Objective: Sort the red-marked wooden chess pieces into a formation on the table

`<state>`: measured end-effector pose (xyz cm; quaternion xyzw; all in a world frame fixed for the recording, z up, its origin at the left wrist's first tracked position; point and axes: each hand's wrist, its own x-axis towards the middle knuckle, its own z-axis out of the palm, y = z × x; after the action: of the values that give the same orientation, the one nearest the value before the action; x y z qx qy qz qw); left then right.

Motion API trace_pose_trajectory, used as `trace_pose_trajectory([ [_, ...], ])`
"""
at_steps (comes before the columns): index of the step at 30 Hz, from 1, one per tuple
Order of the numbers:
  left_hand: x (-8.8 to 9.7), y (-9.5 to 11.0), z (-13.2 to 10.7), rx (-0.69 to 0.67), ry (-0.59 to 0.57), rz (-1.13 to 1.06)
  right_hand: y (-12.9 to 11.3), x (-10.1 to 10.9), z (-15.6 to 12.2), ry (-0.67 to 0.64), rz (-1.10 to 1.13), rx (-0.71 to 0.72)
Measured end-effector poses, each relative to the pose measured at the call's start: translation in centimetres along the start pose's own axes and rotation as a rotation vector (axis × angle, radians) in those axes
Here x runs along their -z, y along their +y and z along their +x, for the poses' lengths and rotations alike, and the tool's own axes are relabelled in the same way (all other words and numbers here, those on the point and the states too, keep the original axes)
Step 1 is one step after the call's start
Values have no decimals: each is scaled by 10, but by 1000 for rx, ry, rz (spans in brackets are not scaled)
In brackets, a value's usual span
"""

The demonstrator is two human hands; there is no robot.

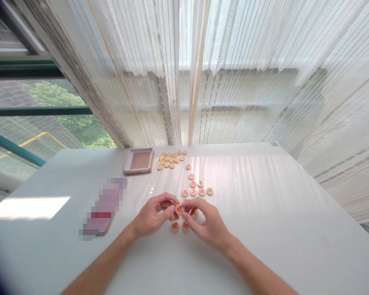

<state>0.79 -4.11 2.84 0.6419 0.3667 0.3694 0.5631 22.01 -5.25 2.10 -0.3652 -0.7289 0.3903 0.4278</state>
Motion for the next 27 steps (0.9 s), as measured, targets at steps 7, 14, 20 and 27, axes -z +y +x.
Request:
trace_pose_trajectory([
  [7,-1,1,1,-12,15,115,1,0,-1,9,17,-21],
  [14,-4,0,0,-61,0,171,0,2,1,4,16,-58],
  [20,-7,-2,-1,-109,-17,199,1,1,-1,2,-8,-80],
  [27,-10,1,-3,-150,-51,255,4,1,-2,45,-85,-80],
])
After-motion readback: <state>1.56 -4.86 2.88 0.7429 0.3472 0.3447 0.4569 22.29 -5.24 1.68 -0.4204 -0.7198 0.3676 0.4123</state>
